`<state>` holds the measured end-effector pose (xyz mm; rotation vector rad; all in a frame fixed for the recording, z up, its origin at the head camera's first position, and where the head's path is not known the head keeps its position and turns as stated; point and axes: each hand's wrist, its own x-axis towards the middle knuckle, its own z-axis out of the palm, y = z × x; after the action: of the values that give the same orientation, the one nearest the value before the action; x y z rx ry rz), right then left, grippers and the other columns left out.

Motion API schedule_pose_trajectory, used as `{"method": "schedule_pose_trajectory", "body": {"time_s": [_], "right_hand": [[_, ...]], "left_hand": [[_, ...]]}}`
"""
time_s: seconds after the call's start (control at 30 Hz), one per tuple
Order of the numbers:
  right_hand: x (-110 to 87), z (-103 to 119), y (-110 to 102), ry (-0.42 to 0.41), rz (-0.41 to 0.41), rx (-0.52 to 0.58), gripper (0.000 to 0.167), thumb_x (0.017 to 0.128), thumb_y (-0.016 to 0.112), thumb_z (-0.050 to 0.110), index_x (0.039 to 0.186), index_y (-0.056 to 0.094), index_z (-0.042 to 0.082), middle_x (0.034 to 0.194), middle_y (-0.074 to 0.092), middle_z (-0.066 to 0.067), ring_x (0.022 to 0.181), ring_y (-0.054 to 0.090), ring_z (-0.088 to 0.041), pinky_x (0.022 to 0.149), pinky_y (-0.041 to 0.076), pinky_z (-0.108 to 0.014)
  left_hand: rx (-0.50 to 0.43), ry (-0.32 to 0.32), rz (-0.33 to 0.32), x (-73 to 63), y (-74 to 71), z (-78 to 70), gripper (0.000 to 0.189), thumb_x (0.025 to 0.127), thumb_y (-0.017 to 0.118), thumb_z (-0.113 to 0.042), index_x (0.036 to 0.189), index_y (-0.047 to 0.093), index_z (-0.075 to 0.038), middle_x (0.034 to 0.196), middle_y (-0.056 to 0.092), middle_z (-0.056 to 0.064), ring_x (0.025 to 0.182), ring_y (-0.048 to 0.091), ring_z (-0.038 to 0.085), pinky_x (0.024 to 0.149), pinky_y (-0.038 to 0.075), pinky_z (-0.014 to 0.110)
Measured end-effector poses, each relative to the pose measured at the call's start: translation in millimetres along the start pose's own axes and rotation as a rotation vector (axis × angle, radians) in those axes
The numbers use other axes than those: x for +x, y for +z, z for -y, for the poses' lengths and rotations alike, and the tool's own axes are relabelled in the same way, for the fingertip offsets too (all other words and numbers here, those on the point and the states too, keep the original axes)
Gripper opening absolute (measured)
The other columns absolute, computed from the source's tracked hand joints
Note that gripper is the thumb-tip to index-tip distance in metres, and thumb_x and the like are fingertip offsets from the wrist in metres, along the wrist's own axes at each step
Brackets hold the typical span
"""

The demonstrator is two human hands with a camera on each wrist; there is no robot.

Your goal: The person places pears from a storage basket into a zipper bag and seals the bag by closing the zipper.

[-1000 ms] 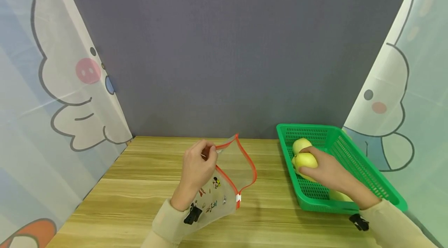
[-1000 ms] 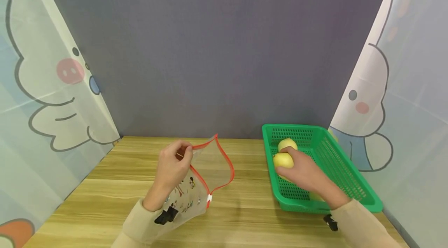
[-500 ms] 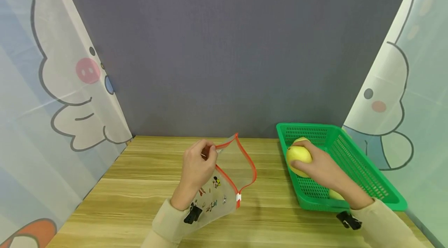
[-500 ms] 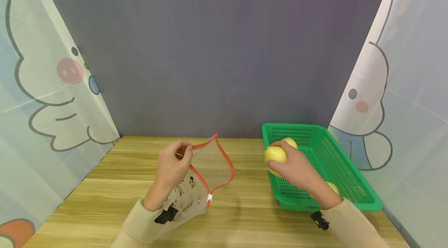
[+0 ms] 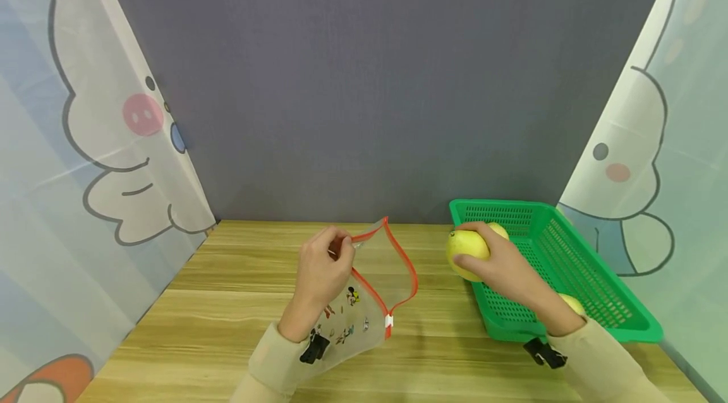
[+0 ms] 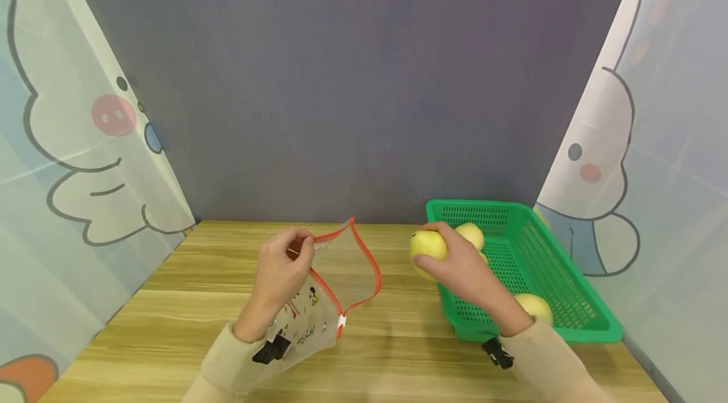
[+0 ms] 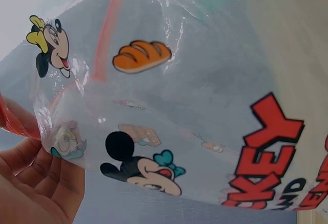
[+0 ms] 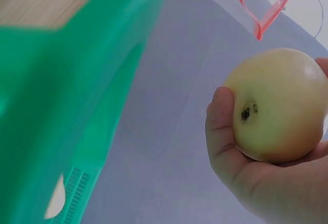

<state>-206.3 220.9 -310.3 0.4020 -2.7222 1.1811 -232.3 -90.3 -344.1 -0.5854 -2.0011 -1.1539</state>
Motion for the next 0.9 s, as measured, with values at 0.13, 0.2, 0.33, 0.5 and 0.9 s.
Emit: {"method": "schedule_pose_trajectory", "body": {"time_s": [0.13,0.2,0.33,0.5,0.9], "right_hand": [[2.3,6,5,-0.021,0.003,0.015,0.053,0.094,0.069,0.028,0.141,0.05,0.011,0.114,0.057,-0.018,0.08,0.057,-0.024,0.06,0.051,-0.037],[3.1,8,7,-0.032,0.002,0.022,0.051,0.094,0.069,0.028,0.139,0.051,0.013,0.112,0.059,-0.017,0.078,0.057,-0.024,0.06,0.05,-0.037],[4.4,14,12,-0.043,0.012,0.041,0.05,0.093,0.069,0.027,0.138,0.052,0.014,0.11,0.061,-0.015,0.076,0.057,-0.024,0.059,0.05,-0.038],[4.8,18,20,-0.058,0.024,0.069,0.051,0.092,0.07,0.026,0.138,0.052,0.015,0.11,0.06,-0.015,0.076,0.057,-0.025,0.06,0.051,-0.039],[4.3,32,34,-0.126,0.04,0.117,0.05,0.09,0.071,0.025,0.136,0.053,0.016,0.111,0.06,-0.011,0.08,0.057,-0.024,0.062,0.051,-0.039]], "left_hand": [[0.001,-0.019,0.005,-0.3,-0.3,-1.3,0.011,0.089,0.063,0.0,0.085,0.071,-0.007,0.071,0.063,-0.003,0.061,0.059,0.007,0.055,0.053,0.024],[0.001,-0.025,0.007,-0.4,-0.4,-2.3,0.011,0.089,0.063,0.0,0.085,0.071,-0.007,0.071,0.063,-0.004,0.061,0.059,0.007,0.056,0.053,0.025],[0.006,-0.031,0.01,-0.3,-0.7,-3.9,0.009,0.089,0.064,0.0,0.085,0.071,-0.005,0.071,0.062,-0.004,0.062,0.059,0.007,0.056,0.053,0.025],[0.008,-0.04,0.015,-0.8,-1.3,-4.6,0.009,0.089,0.064,0.0,0.085,0.071,-0.004,0.071,0.062,-0.004,0.061,0.059,0.008,0.056,0.053,0.025],[0.006,-0.037,0.013,-0.7,-1.5,-3.2,0.009,0.089,0.064,0.0,0.084,0.071,-0.005,0.071,0.061,-0.005,0.062,0.059,0.007,0.055,0.052,0.024]]}}
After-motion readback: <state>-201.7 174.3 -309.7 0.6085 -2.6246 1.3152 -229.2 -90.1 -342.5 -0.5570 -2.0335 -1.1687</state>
